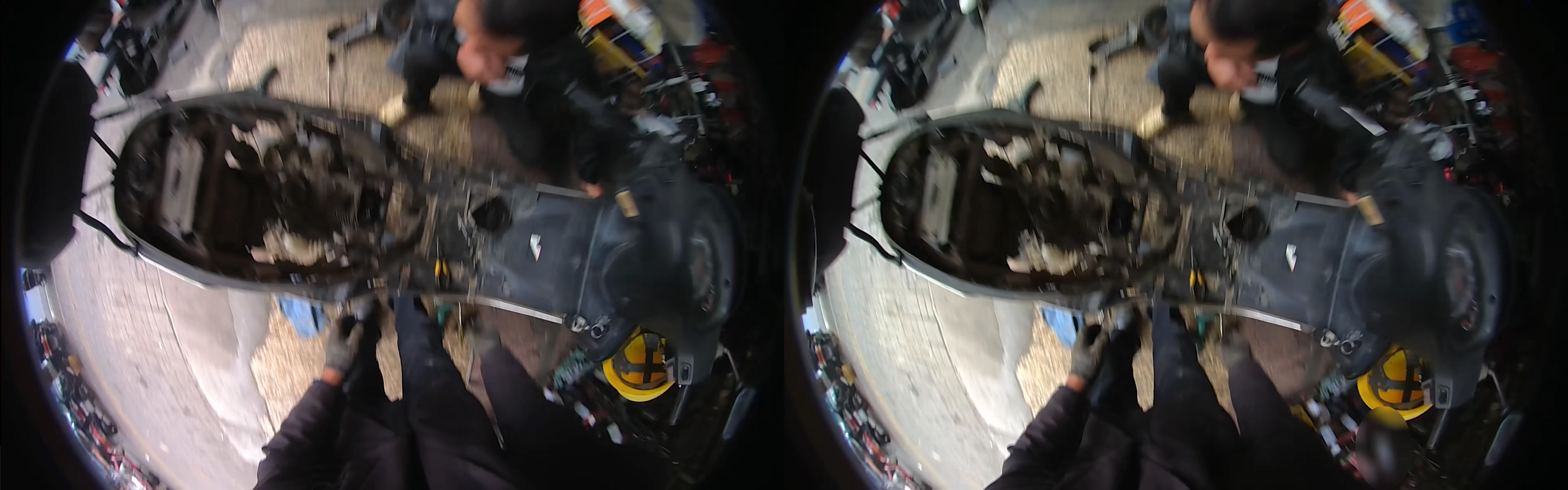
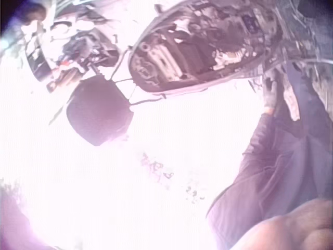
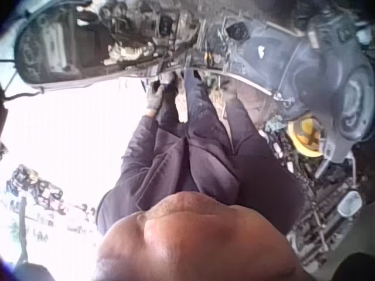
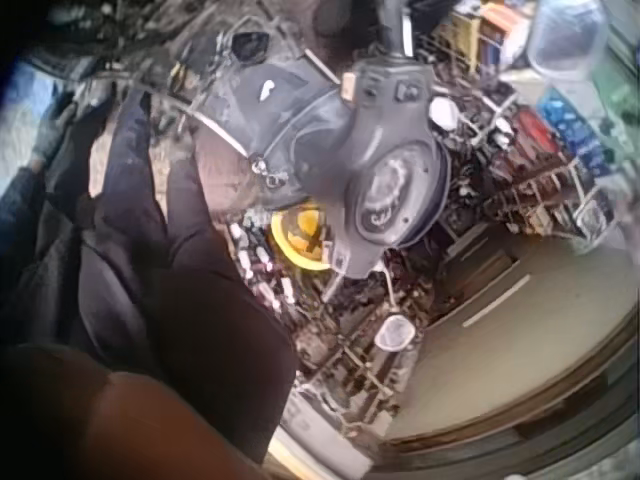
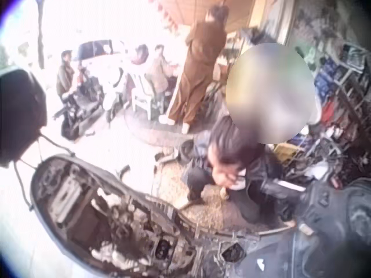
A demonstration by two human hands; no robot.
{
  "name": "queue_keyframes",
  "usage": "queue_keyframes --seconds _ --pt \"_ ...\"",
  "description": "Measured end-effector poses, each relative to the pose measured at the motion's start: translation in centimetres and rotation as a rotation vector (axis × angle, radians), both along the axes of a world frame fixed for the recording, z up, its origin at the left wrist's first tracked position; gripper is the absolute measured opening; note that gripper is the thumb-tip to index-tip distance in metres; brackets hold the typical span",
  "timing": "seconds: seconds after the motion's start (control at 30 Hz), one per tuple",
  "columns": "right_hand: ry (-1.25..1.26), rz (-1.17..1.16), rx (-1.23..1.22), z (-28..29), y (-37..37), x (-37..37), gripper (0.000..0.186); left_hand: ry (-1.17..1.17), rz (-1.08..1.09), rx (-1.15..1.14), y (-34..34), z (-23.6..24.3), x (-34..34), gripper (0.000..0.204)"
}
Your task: The person uses a cordless impact wrench and a wrench to remove and tighten bolts on a motorcycle engine. They work on the engine area, occasionally reaching for tools and adjusting components.
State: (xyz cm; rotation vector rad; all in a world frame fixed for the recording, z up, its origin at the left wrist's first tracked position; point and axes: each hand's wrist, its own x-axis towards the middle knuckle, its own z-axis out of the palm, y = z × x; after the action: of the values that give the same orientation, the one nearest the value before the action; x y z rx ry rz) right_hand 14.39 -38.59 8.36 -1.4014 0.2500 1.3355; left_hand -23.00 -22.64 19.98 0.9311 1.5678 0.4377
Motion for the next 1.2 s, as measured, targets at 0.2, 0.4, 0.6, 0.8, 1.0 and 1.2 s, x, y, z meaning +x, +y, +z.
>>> queue_keyframes --seconds 0.2,0.4,0.6,0.8,1.0,1.2 --pt "0.438 0.125 -0.157 5.3 -9.5 2.3 0.024 0.104 -0.18 0.179 2.8 6.5 -4.9 0.045" --pt "0.442 -0.481 0.486 10.5 -13.2 -2.1 0.035 0.139 -0.284 0.366 4.3 9.3 -3.9 0.042" --pt "-0.703 0.533 -0.193 17.2 -22.2 -3.8 0.032 -0.193 -0.548 0.193 0.3 8.3 0.9 0.013" --pt "-0.952 0.687 -0.739 21.2 -47.2 -9.9 0.028 -0.128 -0.763 -0.138 -12.2 8.9 9.8 0.01" --pt "-1.066 0.892 -1.049 21.4 -68.1 -21.2 0.013 -0.334 -1.23 -0.115 -26.6 12.3 19.6 0.021" --pt "-0.168 -0.439 -0.963 24.6 -73.5 -26.3 0.025 -0.158 -1.714 -0.015 -31.7 11.7 27.8 0.012"
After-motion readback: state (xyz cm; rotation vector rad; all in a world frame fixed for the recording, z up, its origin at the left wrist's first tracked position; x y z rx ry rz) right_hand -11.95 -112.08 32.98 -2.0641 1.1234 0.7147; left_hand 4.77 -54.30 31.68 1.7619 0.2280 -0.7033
